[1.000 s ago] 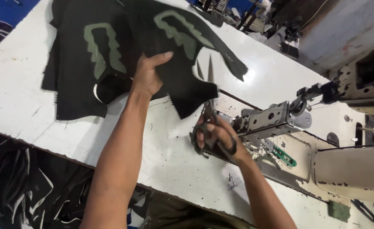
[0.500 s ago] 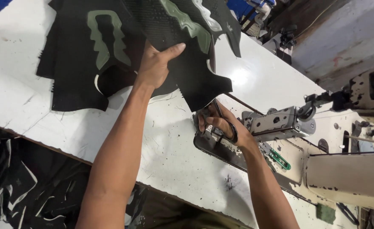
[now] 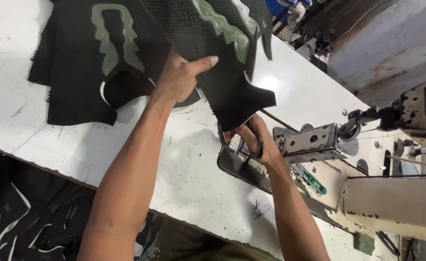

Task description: Cutting out shoe upper components from large pieces of fabric using scissors.

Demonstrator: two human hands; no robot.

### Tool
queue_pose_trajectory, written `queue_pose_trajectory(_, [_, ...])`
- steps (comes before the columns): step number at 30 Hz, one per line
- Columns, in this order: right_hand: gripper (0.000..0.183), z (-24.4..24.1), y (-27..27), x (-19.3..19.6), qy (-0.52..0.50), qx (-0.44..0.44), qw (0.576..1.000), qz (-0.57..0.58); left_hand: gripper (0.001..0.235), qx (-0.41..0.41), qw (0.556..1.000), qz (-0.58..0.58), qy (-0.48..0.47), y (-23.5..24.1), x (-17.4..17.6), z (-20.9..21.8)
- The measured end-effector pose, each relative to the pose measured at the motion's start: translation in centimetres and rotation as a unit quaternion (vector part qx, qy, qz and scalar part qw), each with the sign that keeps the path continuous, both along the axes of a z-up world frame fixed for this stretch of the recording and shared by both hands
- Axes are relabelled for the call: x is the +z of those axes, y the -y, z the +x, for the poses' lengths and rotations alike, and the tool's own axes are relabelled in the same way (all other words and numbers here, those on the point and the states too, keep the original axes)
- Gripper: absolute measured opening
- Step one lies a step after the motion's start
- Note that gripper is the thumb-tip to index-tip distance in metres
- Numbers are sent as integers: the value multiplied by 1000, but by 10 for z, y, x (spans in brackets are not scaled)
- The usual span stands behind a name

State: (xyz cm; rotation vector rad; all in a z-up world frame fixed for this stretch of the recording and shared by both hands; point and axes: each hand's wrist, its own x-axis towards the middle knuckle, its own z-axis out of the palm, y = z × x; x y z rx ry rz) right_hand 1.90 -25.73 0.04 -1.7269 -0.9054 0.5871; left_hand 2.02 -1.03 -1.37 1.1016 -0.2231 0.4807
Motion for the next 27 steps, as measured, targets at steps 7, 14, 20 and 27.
queue_pose_trajectory(7, [54, -1, -1, -15, -3, -54, 998, 12, 34, -13, 1000, -3, 15, 3, 0, -1])
queue_pose_trajectory(14, [48, 4, -4, -18, 55, -55, 995, 60, 25, -27, 999, -1, -18, 11, 5, -4])
queue_pose_trajectory(20, [27, -11, -17, -11, 13, -131, 989, 60, 14, 8, 999, 40, -27, 11, 7, -10])
queue_pose_trajectory(27, [12, -8, -7, -19, -4, -174, 983, 57, 18, -29, 999, -43, -12, 7, 13, -10])
